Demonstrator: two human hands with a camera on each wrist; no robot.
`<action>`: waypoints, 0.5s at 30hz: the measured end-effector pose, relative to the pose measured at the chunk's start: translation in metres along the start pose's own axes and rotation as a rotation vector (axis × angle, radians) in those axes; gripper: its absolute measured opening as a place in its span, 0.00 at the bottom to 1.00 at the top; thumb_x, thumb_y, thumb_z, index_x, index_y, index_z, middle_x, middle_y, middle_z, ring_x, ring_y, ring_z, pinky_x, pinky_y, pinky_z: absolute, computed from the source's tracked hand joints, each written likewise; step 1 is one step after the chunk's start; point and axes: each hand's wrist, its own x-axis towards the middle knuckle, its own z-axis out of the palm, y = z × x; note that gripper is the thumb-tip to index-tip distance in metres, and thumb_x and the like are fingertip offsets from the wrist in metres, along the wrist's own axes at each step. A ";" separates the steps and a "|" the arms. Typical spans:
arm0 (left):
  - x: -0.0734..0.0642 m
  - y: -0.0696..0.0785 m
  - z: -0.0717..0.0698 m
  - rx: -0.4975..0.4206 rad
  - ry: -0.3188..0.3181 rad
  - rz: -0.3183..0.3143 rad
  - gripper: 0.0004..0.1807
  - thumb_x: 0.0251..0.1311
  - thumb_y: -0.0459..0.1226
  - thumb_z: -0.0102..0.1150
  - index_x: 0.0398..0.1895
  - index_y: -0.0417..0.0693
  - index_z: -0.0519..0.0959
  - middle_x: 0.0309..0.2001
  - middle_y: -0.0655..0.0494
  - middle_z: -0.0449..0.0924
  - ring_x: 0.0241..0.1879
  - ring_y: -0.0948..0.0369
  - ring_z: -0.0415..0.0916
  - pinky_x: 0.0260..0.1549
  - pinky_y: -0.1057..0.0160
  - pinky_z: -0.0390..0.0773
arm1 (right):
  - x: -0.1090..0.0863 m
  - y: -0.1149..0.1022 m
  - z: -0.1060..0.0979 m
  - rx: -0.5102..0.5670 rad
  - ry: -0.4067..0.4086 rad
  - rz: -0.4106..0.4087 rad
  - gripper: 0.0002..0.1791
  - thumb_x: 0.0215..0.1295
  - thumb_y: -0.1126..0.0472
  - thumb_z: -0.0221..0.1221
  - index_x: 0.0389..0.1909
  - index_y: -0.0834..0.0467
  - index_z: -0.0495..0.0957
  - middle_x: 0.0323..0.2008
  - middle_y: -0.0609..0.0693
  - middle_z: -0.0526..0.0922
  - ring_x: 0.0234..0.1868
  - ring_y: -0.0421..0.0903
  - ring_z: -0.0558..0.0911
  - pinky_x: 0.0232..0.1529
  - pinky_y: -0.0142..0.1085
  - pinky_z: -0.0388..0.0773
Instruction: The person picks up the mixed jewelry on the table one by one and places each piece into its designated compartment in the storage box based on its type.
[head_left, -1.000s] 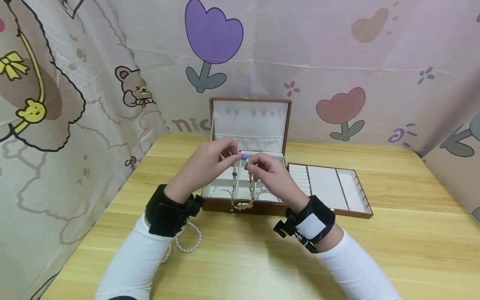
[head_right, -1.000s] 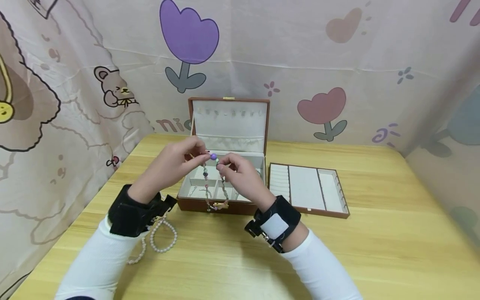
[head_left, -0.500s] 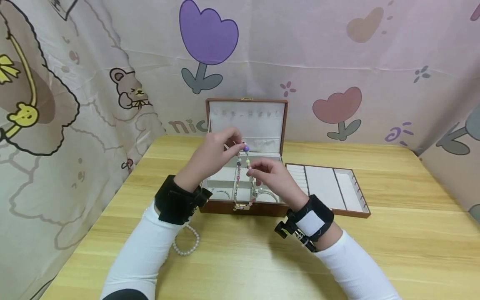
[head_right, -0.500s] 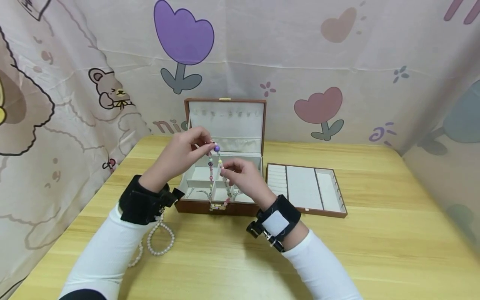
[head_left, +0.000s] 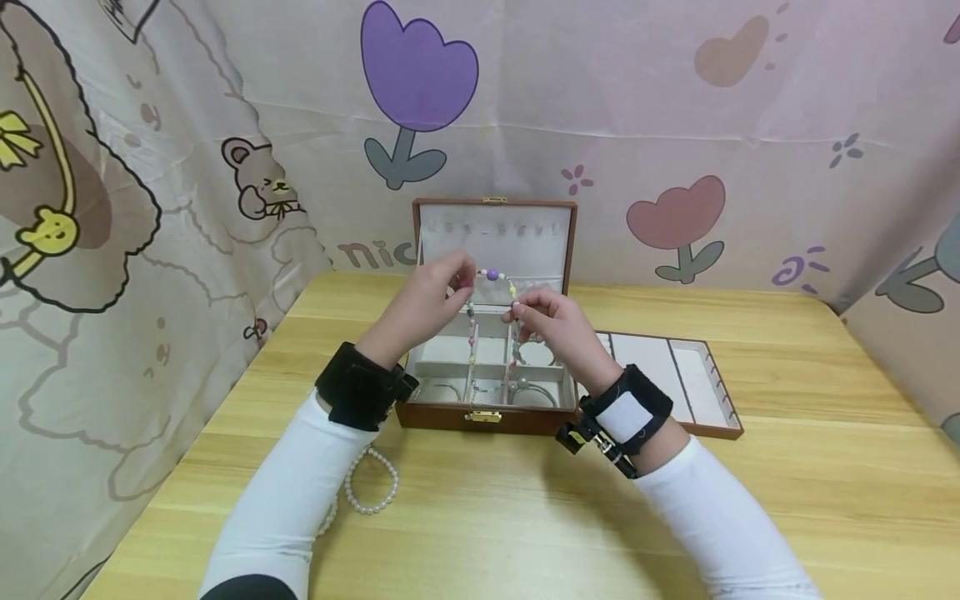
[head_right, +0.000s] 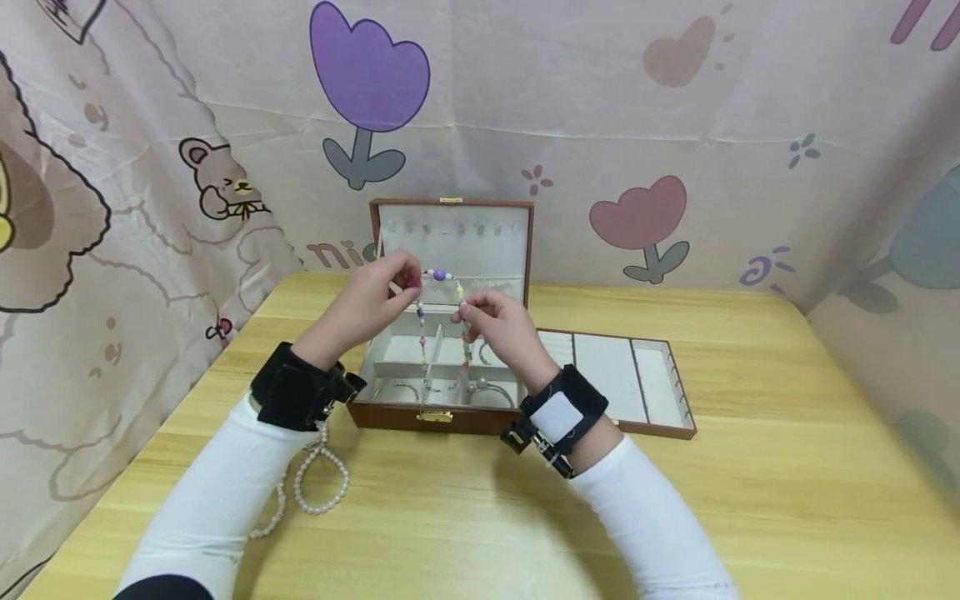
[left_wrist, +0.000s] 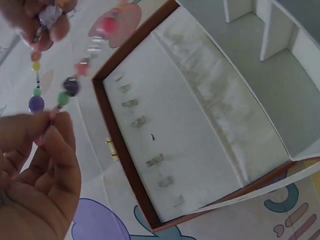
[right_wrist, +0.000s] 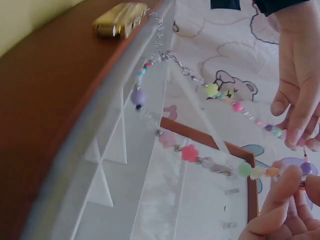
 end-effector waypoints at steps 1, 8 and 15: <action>0.001 0.000 0.000 0.006 0.002 0.002 0.05 0.62 0.31 0.51 0.40 0.43 0.71 0.40 0.49 0.76 0.43 0.56 0.75 0.45 0.60 0.77 | 0.001 -0.001 -0.001 0.002 0.002 -0.001 0.12 0.68 0.57 0.50 0.44 0.61 0.74 0.39 0.53 0.82 0.27 0.40 0.77 0.37 0.34 0.73; 0.008 -0.002 0.002 0.044 -0.004 0.013 0.10 0.64 0.31 0.48 0.48 0.42 0.74 0.49 0.47 0.77 0.50 0.54 0.75 0.51 0.57 0.76 | 0.011 -0.005 -0.006 -0.004 0.028 -0.015 0.13 0.67 0.60 0.50 0.47 0.63 0.75 0.29 0.42 0.80 0.26 0.39 0.76 0.32 0.30 0.73; 0.014 -0.002 0.004 0.022 -0.033 -0.039 0.08 0.65 0.34 0.48 0.46 0.45 0.67 0.47 0.47 0.78 0.48 0.54 0.76 0.45 0.59 0.78 | 0.019 -0.007 -0.011 0.105 0.051 -0.025 0.15 0.67 0.65 0.49 0.53 0.63 0.66 0.27 0.40 0.80 0.25 0.37 0.76 0.31 0.28 0.73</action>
